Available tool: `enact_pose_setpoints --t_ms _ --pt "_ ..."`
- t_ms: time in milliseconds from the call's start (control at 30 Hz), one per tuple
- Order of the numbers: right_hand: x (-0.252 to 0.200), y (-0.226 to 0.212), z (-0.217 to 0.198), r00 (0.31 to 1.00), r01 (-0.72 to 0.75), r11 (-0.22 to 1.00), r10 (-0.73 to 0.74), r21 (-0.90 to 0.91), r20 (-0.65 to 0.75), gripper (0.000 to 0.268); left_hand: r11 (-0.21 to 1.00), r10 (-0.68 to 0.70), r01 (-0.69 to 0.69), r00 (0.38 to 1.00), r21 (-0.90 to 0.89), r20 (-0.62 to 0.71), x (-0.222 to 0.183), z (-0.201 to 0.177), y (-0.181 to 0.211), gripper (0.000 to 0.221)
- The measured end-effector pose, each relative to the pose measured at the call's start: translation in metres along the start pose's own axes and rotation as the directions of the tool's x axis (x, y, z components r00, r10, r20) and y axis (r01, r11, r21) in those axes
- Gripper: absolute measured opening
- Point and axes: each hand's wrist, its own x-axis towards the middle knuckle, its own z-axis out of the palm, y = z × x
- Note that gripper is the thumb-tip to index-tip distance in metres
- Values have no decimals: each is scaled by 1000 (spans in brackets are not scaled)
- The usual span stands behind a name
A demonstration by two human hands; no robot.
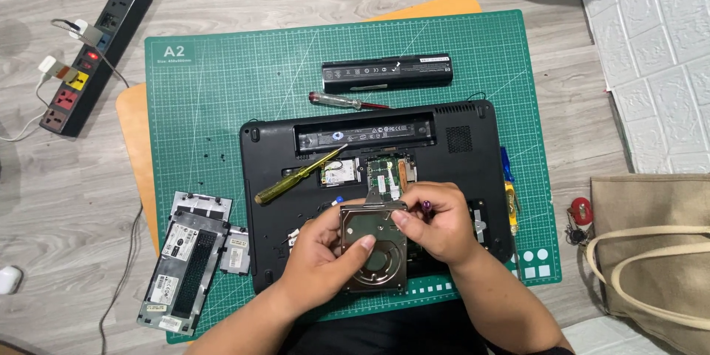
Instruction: Removing a hard drive and its bracket from a laptop using a screwdriver
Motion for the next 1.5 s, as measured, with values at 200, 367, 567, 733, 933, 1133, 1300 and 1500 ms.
enact_pose_setpoints --t_ms 200,367,567,733,933,1133,1300,1500 --pt "-1 2 0 1000 13 999 -13 -30 0 23 999 33 -33 999 11 -28 0 -2 -5 43" --pt "-1 0 -1 1000 23 1000 -23 -3 21 23 993 89 -86 996 81 -26 -2 -1 -2 45" --pt "-3 3 -4 999 -2 999 0 47 51 22 999 51 -52 998 15 40 -2 -4 -5 48" --pt "-3 2 -4 999 -33 998 31 47 42 19 1000 -20 20 998 -9 57 -1 -5 2 51" --pt "-5 4 -3 998 -66 995 66 69 6 15 996 -69 74 993 -50 94 -1 -8 2 60" --pt "-6 9 -5 996 -82 995 83 51 -16 20 985 -87 112 979 -134 183 -1 -10 4 77" --pt "-7 11 -6 996 -83 996 84 22 -30 22 981 -128 153 973 -121 190 0 -10 6 79" --pt "-6 7 -5 997 -76 997 76 22 -20 21 978 -122 152 972 -144 202 -1 -10 8 76"
